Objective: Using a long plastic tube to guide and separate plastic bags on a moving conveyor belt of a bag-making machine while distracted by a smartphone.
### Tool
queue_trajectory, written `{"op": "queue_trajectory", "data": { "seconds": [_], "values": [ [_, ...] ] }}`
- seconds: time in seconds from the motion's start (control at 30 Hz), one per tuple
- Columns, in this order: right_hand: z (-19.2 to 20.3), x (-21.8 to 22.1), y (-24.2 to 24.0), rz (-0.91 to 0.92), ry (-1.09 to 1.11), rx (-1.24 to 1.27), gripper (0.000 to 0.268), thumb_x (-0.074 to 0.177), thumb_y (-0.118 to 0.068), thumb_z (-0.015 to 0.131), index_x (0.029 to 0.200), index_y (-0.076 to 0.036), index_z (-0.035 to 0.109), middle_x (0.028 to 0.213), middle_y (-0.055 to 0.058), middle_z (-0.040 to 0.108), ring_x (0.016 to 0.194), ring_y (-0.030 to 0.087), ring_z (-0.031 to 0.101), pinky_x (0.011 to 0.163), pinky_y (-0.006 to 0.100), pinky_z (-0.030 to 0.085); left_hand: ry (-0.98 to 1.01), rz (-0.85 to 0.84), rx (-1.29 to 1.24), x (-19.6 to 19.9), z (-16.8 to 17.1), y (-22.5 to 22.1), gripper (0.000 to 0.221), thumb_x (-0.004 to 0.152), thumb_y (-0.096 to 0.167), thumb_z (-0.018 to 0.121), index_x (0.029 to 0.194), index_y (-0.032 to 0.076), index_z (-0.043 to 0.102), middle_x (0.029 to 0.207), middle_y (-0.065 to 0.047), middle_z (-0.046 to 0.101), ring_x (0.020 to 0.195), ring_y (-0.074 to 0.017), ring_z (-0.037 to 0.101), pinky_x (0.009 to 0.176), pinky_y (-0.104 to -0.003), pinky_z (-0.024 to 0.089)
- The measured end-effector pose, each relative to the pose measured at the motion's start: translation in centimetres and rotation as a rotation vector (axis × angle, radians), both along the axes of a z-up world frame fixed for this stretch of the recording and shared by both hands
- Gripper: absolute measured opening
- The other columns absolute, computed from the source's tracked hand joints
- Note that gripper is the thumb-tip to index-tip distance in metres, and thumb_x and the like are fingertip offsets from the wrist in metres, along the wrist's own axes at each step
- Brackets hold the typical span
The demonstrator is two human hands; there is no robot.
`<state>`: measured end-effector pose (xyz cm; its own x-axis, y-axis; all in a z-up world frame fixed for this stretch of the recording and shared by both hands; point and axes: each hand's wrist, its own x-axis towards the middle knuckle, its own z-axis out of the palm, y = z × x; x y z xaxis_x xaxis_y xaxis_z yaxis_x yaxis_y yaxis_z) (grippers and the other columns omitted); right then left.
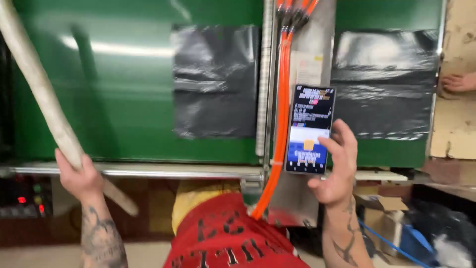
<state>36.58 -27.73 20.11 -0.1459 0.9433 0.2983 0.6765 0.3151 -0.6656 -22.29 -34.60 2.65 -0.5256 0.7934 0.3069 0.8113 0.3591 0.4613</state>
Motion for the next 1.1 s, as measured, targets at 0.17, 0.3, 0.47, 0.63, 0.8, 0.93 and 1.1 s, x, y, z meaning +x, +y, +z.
{"op": "queue_trajectory", "data": {
  "seconds": [0.17, 0.3, 0.47, 0.63, 0.8, 0.93, 1.1],
  "values": [
    [0.5, -0.8, 1.0, -0.009, -0.004, -0.004, 0.101, 0.088, -0.079, 0.038, 0.154, -0.001, 0.036, 0.165, 0.029, 0.022, 0.154, 0.048, 0.031, 0.128, 0.064, 0.030, -0.026, -0.024, 0.063, 0.2, 0.2, 1.3, 0.060, 0.098, 0.008, 0.065, 0.151, -0.016, 0.050, 0.134, -0.039, 0.064, 0.116, -0.0542, 0.061, 0.094, -0.057, 0.048],
    [0.1, -1.0, 0.5, -0.085, 0.036, 0.090, 0.088, 0.086, -0.076, 0.047, 0.139, -0.005, 0.045, 0.158, 0.026, 0.029, 0.145, 0.051, 0.044, 0.122, 0.066, 0.041, -0.058, -0.047, 0.097, 0.8, 0.9, 2.1, 0.059, 0.098, 0.005, 0.064, 0.150, -0.015, 0.047, 0.139, -0.038, 0.060, 0.125, -0.0527, 0.058, 0.101, -0.056, 0.046],
    [0.0, -0.6, 0.3, -0.058, 0.010, 0.117, 0.078, 0.087, -0.073, 0.049, 0.127, -0.006, 0.059, 0.154, 0.028, 0.036, 0.142, 0.047, 0.047, 0.114, 0.059, 0.045, -0.190, 0.006, 0.113, 1.0, 1.7, 2.8, 0.059, 0.097, 0.009, 0.064, 0.149, -0.013, 0.048, 0.139, -0.033, 0.060, 0.125, -0.0466, 0.057, 0.101, -0.052, 0.045],
    [0.0, -0.1, 0.8, -0.034, 0.023, 0.041, 0.092, 0.082, -0.072, 0.058, 0.149, -0.009, 0.047, 0.166, 0.027, 0.022, 0.152, 0.051, 0.035, 0.121, 0.066, 0.036, -0.185, -0.061, 0.249, 0.0, 3.5, 6.0, 0.052, 0.098, 0.009, 0.062, 0.144, -0.013, 0.053, 0.129, -0.029, 0.064, 0.114, -0.0416, 0.061, 0.094, -0.048, 0.046],
    [0.0, 0.3, 0.5, -0.027, 0.032, 0.005, 0.086, 0.080, -0.070, 0.062, 0.140, -0.010, 0.053, 0.162, 0.028, 0.028, 0.150, 0.050, 0.037, 0.114, 0.063, 0.042, -0.195, -0.110, 0.169, -0.5, 4.3, 17.0, 0.028, 0.102, 0.015, 0.067, 0.125, 0.000, 0.062, 0.105, -0.015, 0.062, 0.090, -0.0283, 0.056, 0.082, -0.044, 0.045],
    [-1.1, 0.4, 1.3, -0.028, 0.037, 0.037, 0.095, 0.075, -0.076, 0.063, 0.142, -0.009, 0.052, 0.161, 0.030, 0.030, 0.149, 0.046, 0.037, 0.117, 0.057, 0.038, -0.256, -0.160, -0.027, 6.8, 0.1, 28.0, 0.047, 0.094, 0.029, 0.078, 0.128, 0.002, 0.060, 0.117, -0.027, 0.063, 0.106, -0.0464, 0.058, 0.091, -0.055, 0.045],
    [-1.2, 0.4, 1.7, -0.055, 0.053, 0.058, 0.099, 0.070, -0.080, 0.068, 0.139, -0.009, 0.054, 0.159, 0.031, 0.033, 0.144, 0.044, 0.042, 0.117, 0.052, 0.036, -0.510, -0.355, -0.141, 22.7, -11.8, 34.3, 0.037, 0.084, 0.016, 0.067, 0.117, -0.002, 0.070, 0.104, -0.032, 0.069, 0.105, -0.0527, 0.065, 0.094, -0.061, 0.050]
  ]
}}
